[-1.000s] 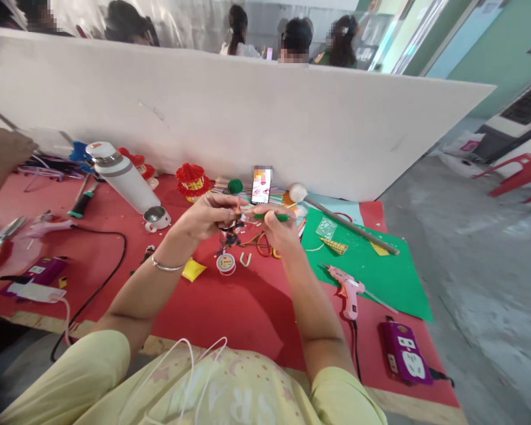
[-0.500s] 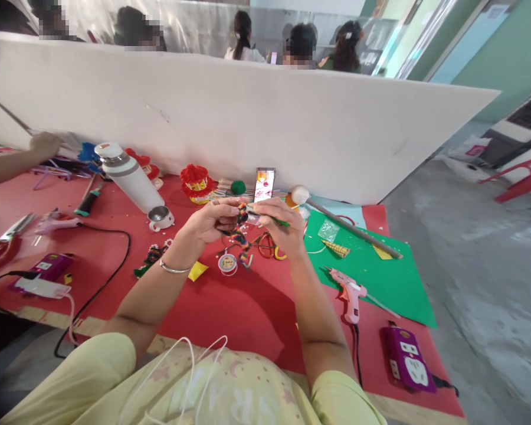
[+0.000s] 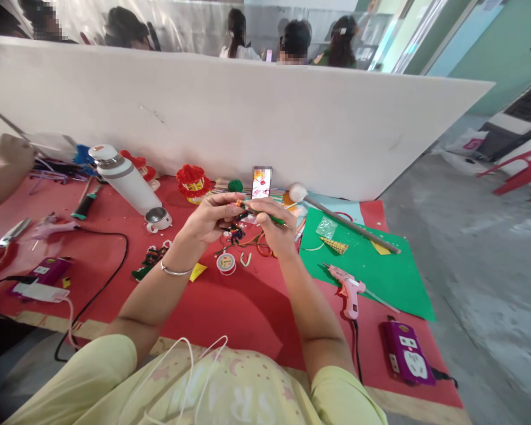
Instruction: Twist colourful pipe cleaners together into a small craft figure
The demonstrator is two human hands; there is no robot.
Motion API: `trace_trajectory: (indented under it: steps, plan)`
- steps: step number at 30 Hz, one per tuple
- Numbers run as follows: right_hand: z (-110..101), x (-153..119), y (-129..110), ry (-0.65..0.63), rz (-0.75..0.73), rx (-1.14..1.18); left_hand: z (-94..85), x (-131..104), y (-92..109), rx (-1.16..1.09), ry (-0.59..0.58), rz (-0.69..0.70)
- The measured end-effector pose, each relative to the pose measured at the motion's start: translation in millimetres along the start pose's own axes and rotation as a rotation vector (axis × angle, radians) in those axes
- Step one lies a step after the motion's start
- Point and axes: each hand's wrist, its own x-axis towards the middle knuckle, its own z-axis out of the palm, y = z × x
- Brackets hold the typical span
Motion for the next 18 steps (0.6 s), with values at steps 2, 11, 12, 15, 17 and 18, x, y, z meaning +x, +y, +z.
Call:
trace_trajectory:
  steps: [2, 11, 12, 15, 17, 18]
  plan:
    - [8.2, -4.7, 1.5, 0.077, -0.014, -0.037, 3.8, -0.9, -3.1, -0.024, 0.000, -0.024]
    - [-22.7, 10.2, -0.6, -0.198, -0.139, -0.089, -14.2, 1.5, 6.5, 0.031, -0.063, -0.171]
    - [-27.5, 12.6, -0.9, -0.221, -0.125, -0.087, -18.3, 2.5, 9.0, 0.058, -0.079, -0.170]
    - [-34.6, 16.7, -3.6, -0.256, -0.095, -0.063, -25.5, 4.6, 15.6, 0.129, -0.104, -0.188]
    - [-34.8, 17.8, -7.0, -0.285, -0.091, -0.041, -26.7, 5.6, 19.0, 0.169, -0.120, -0.216]
    - [-34.5, 18.2, -9.0, -0.302, -0.090, -0.035, -27.1, 6.3, 20.5, 0.187, -0.132, -0.227]
